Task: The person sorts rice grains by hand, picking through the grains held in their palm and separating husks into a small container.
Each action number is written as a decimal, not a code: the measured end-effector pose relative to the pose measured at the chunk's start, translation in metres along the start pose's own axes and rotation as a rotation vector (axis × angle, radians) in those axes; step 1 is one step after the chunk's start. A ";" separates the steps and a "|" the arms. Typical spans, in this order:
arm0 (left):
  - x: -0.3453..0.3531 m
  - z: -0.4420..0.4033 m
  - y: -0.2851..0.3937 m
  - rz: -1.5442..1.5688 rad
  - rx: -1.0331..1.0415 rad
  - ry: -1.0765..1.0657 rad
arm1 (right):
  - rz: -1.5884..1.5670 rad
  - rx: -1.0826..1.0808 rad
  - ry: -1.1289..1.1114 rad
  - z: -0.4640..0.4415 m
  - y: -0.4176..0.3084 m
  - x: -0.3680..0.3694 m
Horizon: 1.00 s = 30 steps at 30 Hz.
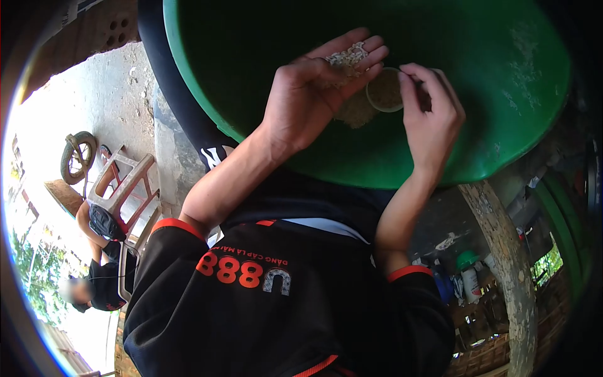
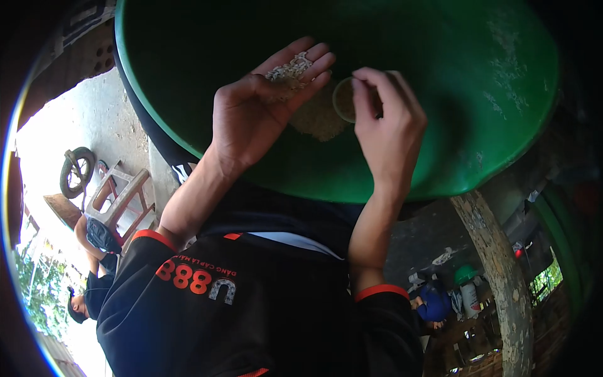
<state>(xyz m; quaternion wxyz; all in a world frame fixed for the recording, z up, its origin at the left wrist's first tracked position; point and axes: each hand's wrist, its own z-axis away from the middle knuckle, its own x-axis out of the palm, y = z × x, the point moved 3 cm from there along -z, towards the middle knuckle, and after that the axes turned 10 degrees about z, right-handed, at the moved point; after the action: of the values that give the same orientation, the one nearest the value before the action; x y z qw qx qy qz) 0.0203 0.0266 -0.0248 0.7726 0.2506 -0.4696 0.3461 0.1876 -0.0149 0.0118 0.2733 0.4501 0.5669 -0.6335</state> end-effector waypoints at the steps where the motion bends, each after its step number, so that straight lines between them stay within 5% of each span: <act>1: 0.001 0.001 0.001 -0.002 0.001 0.000 | -0.072 -0.054 0.047 0.000 -0.013 -0.001; 20: 0.007 0.005 0.006 0.216 -0.011 -0.034 | -0.129 -0.459 0.126 0.010 -0.065 0.029; 30: 0.007 0.006 0.012 0.394 0.000 -0.068 | -0.063 -0.291 0.232 0.003 -0.043 0.020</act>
<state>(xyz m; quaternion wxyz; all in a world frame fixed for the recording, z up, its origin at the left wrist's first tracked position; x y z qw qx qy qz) 0.0098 0.0318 -0.0153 0.6736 0.1652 -0.5355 0.4819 0.1414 -0.0056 0.0144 0.2482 0.4578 0.6943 -0.4968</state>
